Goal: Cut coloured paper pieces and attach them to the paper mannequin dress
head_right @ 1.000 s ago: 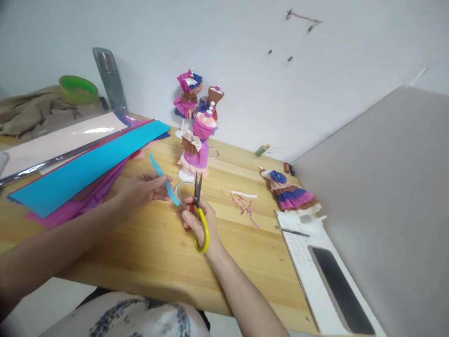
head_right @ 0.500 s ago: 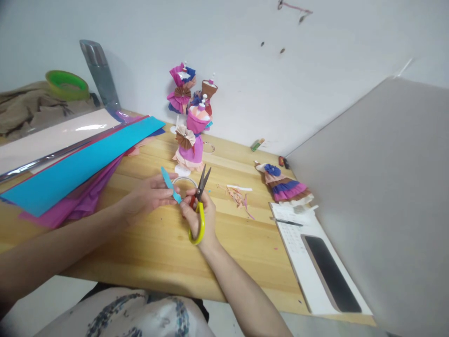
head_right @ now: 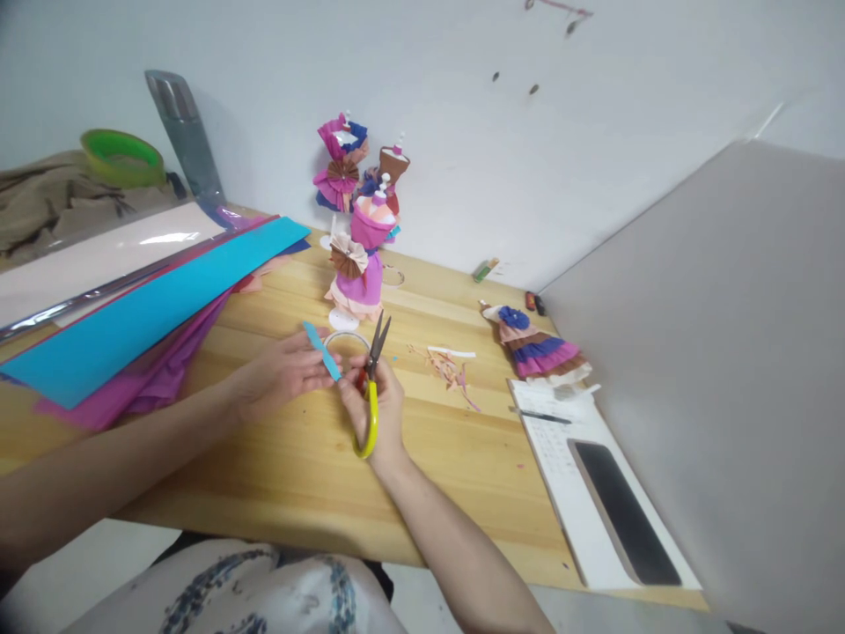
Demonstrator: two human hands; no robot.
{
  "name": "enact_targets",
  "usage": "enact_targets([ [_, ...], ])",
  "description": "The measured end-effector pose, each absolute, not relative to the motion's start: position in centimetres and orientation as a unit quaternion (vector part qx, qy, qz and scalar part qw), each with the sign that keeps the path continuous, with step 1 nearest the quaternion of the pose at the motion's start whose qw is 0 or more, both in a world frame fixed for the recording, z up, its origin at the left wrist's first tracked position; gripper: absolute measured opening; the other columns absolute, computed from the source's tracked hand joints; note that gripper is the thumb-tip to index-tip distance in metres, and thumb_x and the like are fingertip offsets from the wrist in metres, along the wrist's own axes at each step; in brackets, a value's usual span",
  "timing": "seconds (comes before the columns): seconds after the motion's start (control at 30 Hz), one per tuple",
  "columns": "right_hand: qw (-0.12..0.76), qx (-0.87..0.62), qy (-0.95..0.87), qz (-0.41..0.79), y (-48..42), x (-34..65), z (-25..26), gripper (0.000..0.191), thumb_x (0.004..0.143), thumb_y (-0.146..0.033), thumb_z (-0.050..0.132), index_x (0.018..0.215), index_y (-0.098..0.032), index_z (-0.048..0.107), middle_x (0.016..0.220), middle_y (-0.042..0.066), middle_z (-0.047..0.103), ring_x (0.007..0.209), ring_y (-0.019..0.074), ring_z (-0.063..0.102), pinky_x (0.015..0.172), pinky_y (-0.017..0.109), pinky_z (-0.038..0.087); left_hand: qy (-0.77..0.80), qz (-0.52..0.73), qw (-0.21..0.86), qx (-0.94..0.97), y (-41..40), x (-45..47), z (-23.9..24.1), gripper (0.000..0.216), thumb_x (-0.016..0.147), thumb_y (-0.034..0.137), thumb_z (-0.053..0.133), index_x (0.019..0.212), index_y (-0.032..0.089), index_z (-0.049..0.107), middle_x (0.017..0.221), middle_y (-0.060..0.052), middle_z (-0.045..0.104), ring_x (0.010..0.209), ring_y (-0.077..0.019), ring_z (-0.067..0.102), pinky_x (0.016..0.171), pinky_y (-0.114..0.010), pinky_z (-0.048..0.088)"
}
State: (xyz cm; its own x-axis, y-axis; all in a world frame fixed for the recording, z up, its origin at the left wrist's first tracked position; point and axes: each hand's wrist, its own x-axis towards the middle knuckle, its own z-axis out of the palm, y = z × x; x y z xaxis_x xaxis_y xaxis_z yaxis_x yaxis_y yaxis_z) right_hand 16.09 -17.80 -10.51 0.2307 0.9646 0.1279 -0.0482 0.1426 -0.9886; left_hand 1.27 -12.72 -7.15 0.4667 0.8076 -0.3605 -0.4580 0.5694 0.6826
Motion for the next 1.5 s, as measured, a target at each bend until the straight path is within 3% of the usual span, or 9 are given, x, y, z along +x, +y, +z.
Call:
enact_targets([
  [0.1, 0.601, -0.5, -0.463, 0.418, -17.8, 16.0, -10.6, 0.028, 0.072, -0.03, 0.073, 0.092, -0.022, 0.056, 0.064, -0.004, 0.056, 0.056, 0.0127, 0.051, 0.051, 0.025, 0.037, 0.354, 0.406, 0.788, 0.296, -13.0, 1.4, -7.5, 0.067, 0.067, 0.007, 0.079, 0.127, 0.018, 0.049, 0.084, -0.005, 0.071, 0.082, -0.0195, 0.069, 0.082, -0.036, 0.053],
  [0.3, 0.59, -0.496, -0.466, 0.433, -18.0, 15.8, -10.7, 0.03, 0.073, -0.035, 0.075, 0.093, -0.022, 0.057, 0.065, -0.004, 0.056, 0.054, 0.0119, 0.049, 0.051, 0.025, 0.037, 0.355, 0.417, 0.744, 0.383, -12.9, 1.1, -7.9, 0.054, 0.066, 0.012, 0.077, 0.116, 0.018, 0.058, 0.079, -0.004, 0.072, 0.073, -0.019, 0.069, 0.07, -0.031, 0.053],
  [0.43, 0.573, -0.472, -0.48, 0.467, -18.3, 16.0, -10.7, 0.035, 0.077, -0.046, 0.073, 0.096, -0.021, 0.059, 0.067, -0.004, 0.056, 0.051, 0.0111, 0.048, 0.049, 0.025, 0.038, 0.348, 0.425, 0.707, 0.446, -12.5, 0.8, -7.4, 0.059, 0.067, 0.014, 0.077, 0.122, 0.016, 0.057, 0.076, -0.004, 0.072, 0.071, -0.02, 0.07, 0.066, -0.03, 0.054],
  [0.53, 0.559, -0.44, -0.501, 0.493, -18.5, 16.2, -10.8, 0.04, 0.079, -0.052, 0.071, 0.1, -0.02, 0.06, 0.072, -0.001, 0.059, 0.054, 0.012, 0.051, 0.05, 0.026, 0.041, 0.358, 0.434, 0.676, 0.475, -12.2, 0.4, -7.0, 0.075, 0.065, 0.015, 0.079, 0.134, 0.014, 0.05, 0.07, -0.001, 0.07, 0.065, -0.0184, 0.069, 0.061, -0.028, 0.054],
  [0.7, 0.529, -0.413, -0.499, 0.547, -18.5, 16.2, -11.2, 0.05, 0.081, -0.063, 0.065, 0.104, -0.019, 0.061, 0.082, 0.004, 0.066, 0.06, 0.0139, 0.056, 0.056, 0.029, 0.046, 0.34, 0.442, 0.655, 0.51, -12.1, 0.0, -6.7, 0.105, 0.064, 0.013, 0.077, 0.154, 0.014, 0.023, 0.061, 0.005, 0.065, 0.054, -0.0144, 0.064, 0.056, -0.025, 0.053],
  [0.87, 0.511, -0.422, -0.525, 0.534, -18.5, 16.0, -11.0, 0.055, 0.081, -0.07, 0.058, 0.099, -0.019, 0.063, 0.08, 0.005, 0.065, 0.057, 0.0139, 0.054, 0.055, 0.029, 0.044, 0.32, 0.419, 0.674, 0.517, -12.2, -0.2, -6.8, 0.106, 0.065, 0.013, 0.079, 0.155, 0.019, 0.024, 0.062, 0.005, 0.064, 0.054, -0.0151, 0.065, 0.055, -0.025, 0.052],
  [1.0, 0.513, -0.444, -0.528, 0.51, -18.5, 15.8, -10.5, 0.046, 0.081, -0.063, 0.064, 0.096, -0.02, 0.062, 0.074, 0.002, 0.063, 0.056, 0.0133, 0.052, 0.055, 0.028, 0.044, 0.306, 0.409, 0.677, 0.53, -12.3, -0.1, -6.9, 0.104, 0.068, 0.014, 0.078, 0.156, 0.022, 0.024, 0.066, 0.003, 0.066, 0.059, -0.0159, 0.067, 0.059, -0.025, 0.053],
  [1.23, 0.612, -0.467, -0.433, 0.47, -17.8, 15.9, -9.4, 0.045, 0.065, -0.043, 0.082, 0.099, -0.022, 0.06, 0.081, 0.001, 0.068, 0.066, 0.0163, 0.062, 0.059, 0.029, 0.049, 0.291, 0.346, 0.714, 0.534, -13.5, 0.6, -7.5, 0.108, 0.064, 0.012, 0.076, 0.157, 0.018, 0.021, 0.062, 0.004, 0.062, 0.056, -0.0141, 0.061, 0.058, -0.026, 0.051],
  [1.5, 0.592, -0.505, -0.397, 0.486, -17.4, 15.9, -8.2, 0.031, 0.058, -0.026, 0.075, 0.082, -0.022, 0.055, 0.056, -0.008, 0.056, 0.046, 0.0103, 0.05, 0.046, 0.024, 0.043, 0.283, 0.302, 0.719, 0.559, -14.6, 1.4, -9.2, 0.101, 0.068, 0.014, 0.074, 0.156, 0.018, 0.025, 0.065, 0.004, 0.06, 0.061, -0.0129, 0.058, 0.061, -0.025, 0.047],
])
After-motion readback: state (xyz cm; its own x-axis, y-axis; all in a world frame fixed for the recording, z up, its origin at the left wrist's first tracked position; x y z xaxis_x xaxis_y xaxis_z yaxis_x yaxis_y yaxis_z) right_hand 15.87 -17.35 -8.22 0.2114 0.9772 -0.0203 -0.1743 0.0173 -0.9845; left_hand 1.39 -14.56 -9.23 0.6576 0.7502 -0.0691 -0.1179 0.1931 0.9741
